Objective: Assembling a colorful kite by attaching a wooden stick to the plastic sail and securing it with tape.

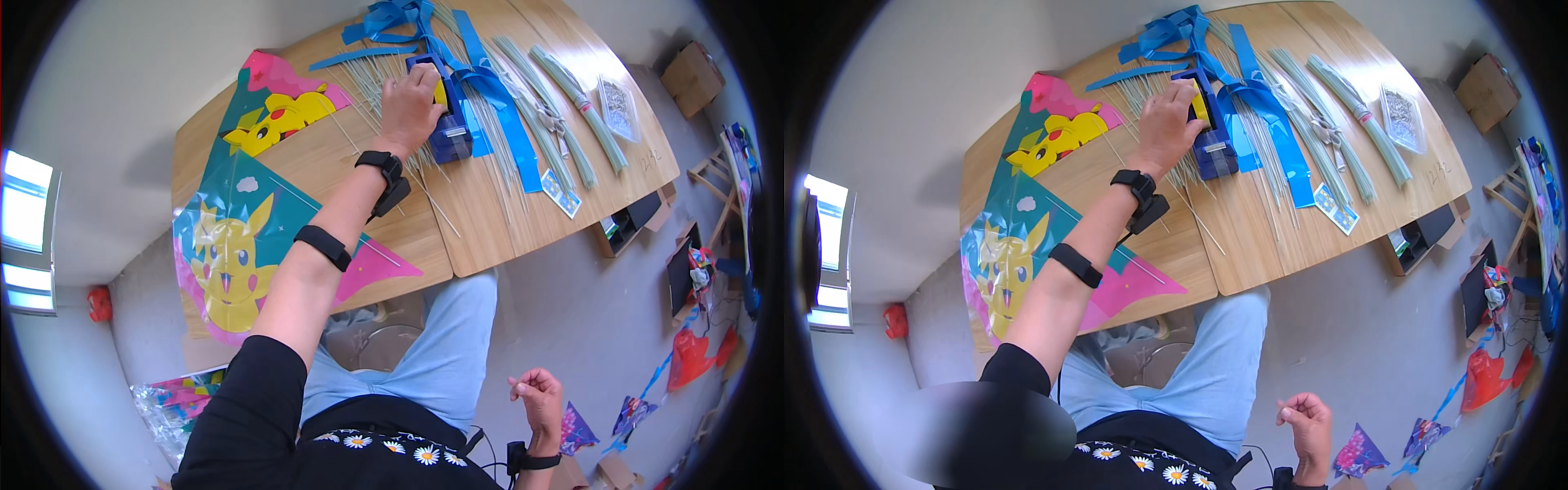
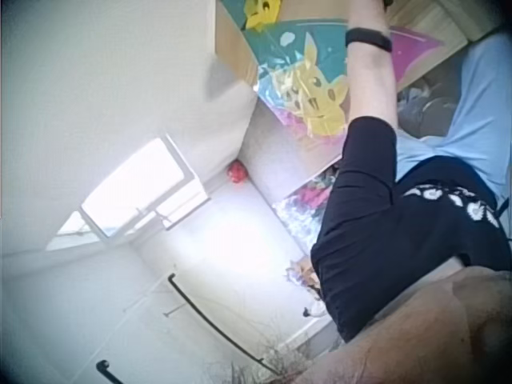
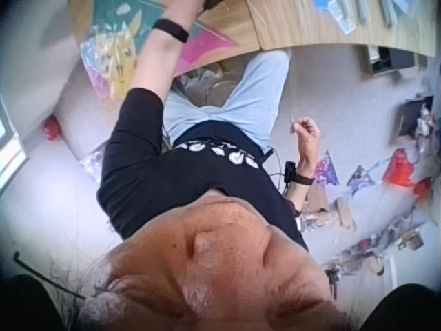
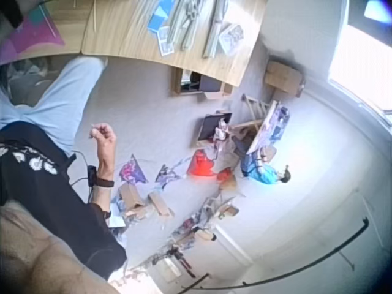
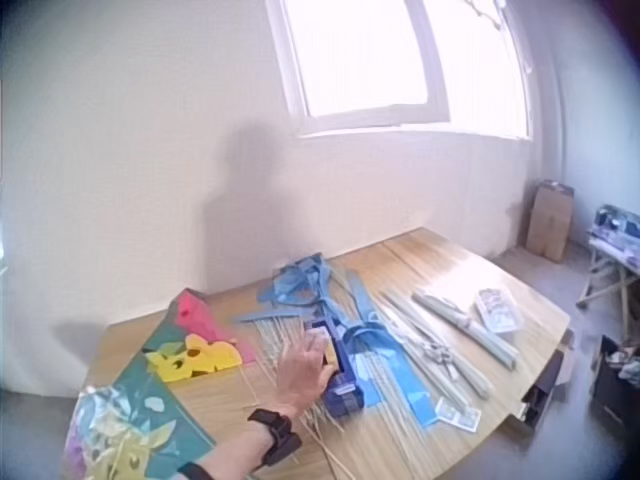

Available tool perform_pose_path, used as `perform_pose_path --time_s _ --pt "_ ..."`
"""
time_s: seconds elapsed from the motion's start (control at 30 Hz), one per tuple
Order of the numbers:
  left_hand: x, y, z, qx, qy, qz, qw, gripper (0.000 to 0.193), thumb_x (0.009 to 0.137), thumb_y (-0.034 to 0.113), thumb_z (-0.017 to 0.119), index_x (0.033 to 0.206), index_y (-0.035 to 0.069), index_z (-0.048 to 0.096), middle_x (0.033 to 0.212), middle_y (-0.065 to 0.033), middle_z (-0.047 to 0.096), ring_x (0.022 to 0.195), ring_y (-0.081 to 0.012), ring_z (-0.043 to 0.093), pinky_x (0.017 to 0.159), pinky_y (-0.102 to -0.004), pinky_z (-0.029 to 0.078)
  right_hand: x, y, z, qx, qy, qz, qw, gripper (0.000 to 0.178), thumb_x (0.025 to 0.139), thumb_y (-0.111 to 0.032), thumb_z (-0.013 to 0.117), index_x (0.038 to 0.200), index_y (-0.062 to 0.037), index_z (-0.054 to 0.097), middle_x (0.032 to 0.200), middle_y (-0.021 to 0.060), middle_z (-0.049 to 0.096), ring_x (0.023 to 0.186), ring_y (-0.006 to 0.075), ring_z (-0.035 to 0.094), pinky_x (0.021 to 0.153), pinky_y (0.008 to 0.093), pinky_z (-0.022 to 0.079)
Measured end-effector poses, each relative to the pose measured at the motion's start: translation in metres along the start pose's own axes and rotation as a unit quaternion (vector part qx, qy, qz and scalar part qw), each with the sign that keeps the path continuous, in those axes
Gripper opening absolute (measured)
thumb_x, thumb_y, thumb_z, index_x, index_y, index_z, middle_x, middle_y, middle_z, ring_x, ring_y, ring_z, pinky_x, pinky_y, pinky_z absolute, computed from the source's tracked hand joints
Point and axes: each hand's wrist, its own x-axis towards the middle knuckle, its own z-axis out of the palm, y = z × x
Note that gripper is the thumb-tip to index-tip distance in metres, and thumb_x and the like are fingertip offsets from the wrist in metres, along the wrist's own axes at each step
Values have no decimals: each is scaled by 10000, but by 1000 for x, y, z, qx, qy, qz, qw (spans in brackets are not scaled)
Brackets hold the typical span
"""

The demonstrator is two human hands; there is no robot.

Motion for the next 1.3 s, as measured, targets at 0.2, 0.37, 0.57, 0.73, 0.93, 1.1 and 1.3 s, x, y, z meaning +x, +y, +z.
perform_pose_path --time_s 0.2,0.37,0.57,0.73,0.93,1.1,1.3 --pt "-3 4 5 -33 90 26 995 414 701 77 762 1065 61 566 1232 -101 547 1075 -313 573 899 -407 456 23 10 2 28 33 -11 999 146 762 65 661 881 23 588 720 87 625 607 174 606 708 306 532" --pt "-58 24 5 -334 89 -235 908 202 797 90 726 964 68 615 983 -75 667 919 -206 650 830 -349 485 23 10 4 24 27 -27 999 161 762 51 669 890 7 583 709 72 617 595 172 608 716 332 540" --pt "-87 53 23 -759 -22 -523 388 91 853 150 718 899 131 641 850 -40 675 836 -169 647 785 -365 485 26 16 0 14 22 -12 1000 186 765 47 663 934 35 587 758 96 646 624 153 609 604 279 528" --pt "-77 63 36 -785 28 -537 309 98 845 139 728 867 114 635 843 -49 669 814 -181 639 799 -399 487 30 22 -3 13 11 -20 1000 161 760 32 678 900 19 599 755 94 654 623 154 613 601 283 524" --pt "-74 63 38 -800 50 -530 276 113 835 102 732 853 73 623 811 -56 659 779 -188 634 829 -414 506 30 25 -3 14 5 -18 1000 135 769 39 665 890 23 608 753 77 643 634 141 604 614 279 530" --pt "-72 65 41 -800 50 -523 290 105 840 88 721 832 61 619 787 -61 655 738 -188 629 827 -422 515 32 27 -4 15 6 -20 1000 127 771 37 665 884 21 609 748 72 639 637 138 601 616 279 528" --pt "-72 64 57 -782 63 -534 315 65 847 76 688 856 83 624 756 -36 624 713 -153 592 777 -421 514 36 35 -7 -12 27 -36 999 86 775 25 638 850 -4 608 723 74 633 620 150 600 599 275 507"
